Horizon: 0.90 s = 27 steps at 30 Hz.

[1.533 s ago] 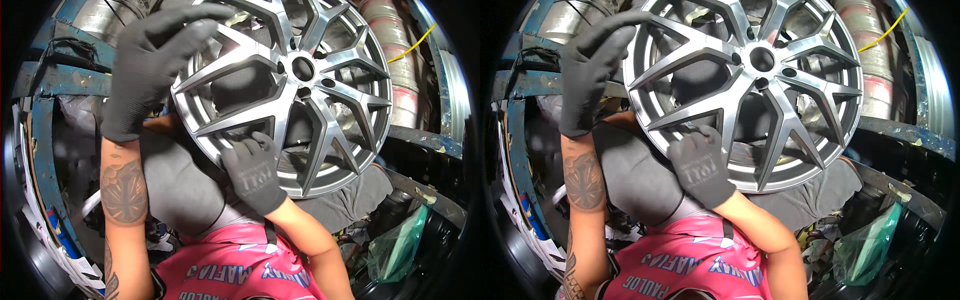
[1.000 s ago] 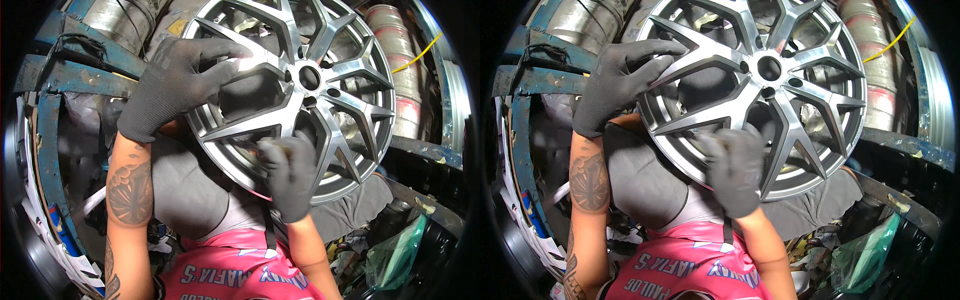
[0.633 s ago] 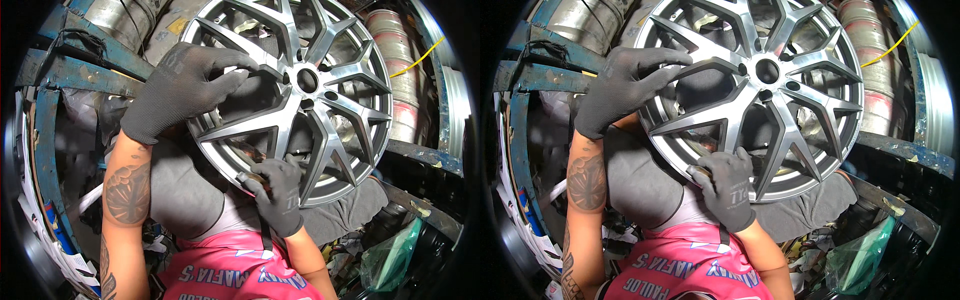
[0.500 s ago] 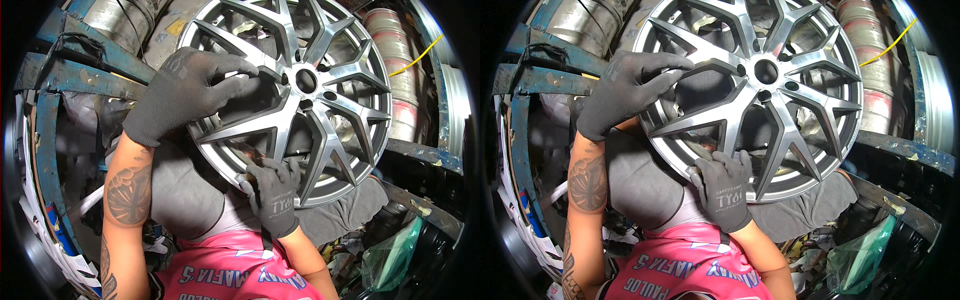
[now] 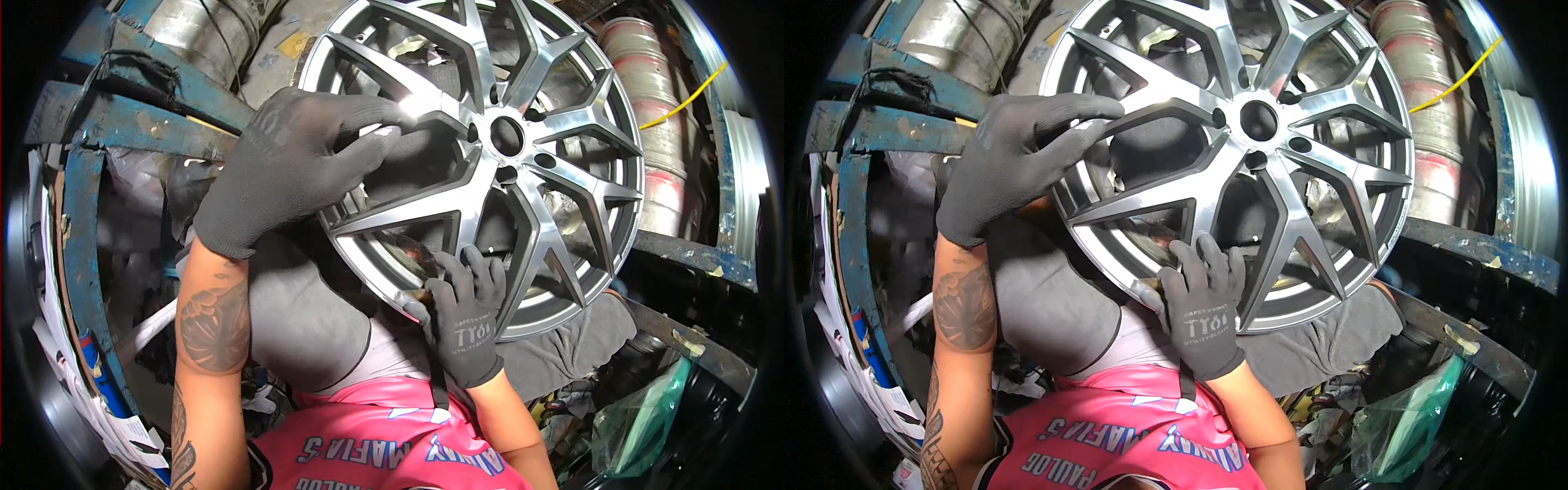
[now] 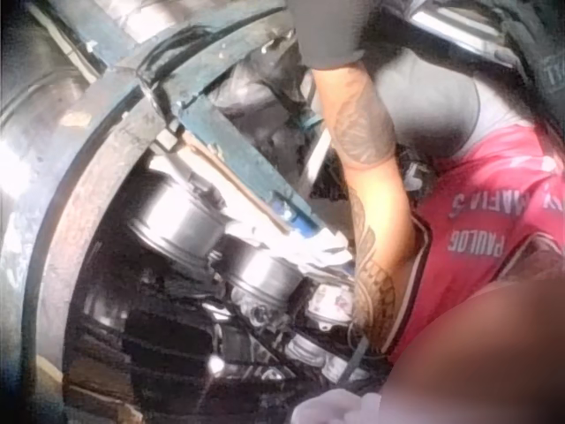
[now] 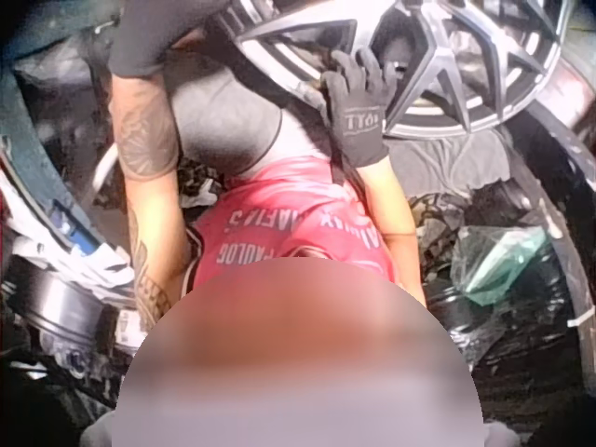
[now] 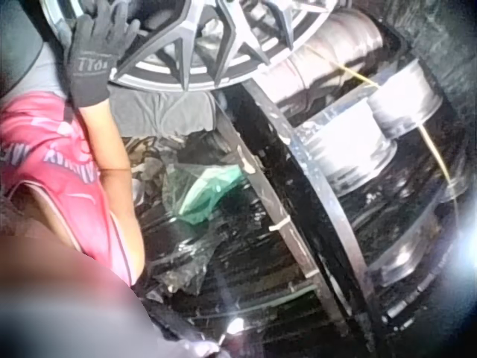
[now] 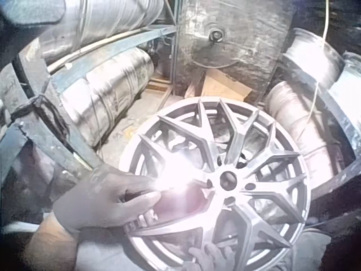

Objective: Cleaning and sanding a car rim using a sanding block while holding it on the lap.

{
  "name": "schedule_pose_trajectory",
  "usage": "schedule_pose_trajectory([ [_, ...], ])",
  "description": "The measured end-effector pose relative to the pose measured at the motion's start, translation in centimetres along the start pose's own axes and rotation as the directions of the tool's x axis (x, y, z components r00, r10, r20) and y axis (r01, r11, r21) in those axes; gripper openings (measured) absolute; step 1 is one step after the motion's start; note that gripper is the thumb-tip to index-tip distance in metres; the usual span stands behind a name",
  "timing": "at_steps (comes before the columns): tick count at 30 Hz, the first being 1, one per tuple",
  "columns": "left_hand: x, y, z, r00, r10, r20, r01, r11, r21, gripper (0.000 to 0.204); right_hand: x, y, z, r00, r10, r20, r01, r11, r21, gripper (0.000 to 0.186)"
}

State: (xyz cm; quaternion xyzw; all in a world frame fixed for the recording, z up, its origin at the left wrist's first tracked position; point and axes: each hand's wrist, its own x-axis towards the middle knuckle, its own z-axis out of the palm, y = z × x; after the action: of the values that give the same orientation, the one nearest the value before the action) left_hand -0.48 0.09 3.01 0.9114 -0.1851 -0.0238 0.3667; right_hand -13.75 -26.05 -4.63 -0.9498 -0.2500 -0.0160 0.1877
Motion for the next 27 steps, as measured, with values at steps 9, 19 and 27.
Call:
schedule_pose_trajectory([
  [9, -0.2, 0.7, 1.7, 0.993, 0.120, -0.009, -0.120, 0.993, 0.015, 0.026, 0.3, -0.4, 0.3, 0.996, -0.003, -0.089, 0.003, 1.000, 0.001, 0.032],
  [19, 0.6, 2.2, 1.6, 0.999, 0.002, 0.040, -0.002, 1.000, -0.007, 0.024, -0.2, -0.5, 0.3, 0.998, 0.002, -0.058, -0.001, 1.000, 0.019, 0.027],
  [27, 1.2, 2.3, 2.9, 0.990, 0.125, 0.065, -0.120, 0.989, -0.082, 0.025, 4.9, 0.9, -0.2, 0.954, -0.015, -0.299, 0.098, 0.959, 0.265, 0.021],
])
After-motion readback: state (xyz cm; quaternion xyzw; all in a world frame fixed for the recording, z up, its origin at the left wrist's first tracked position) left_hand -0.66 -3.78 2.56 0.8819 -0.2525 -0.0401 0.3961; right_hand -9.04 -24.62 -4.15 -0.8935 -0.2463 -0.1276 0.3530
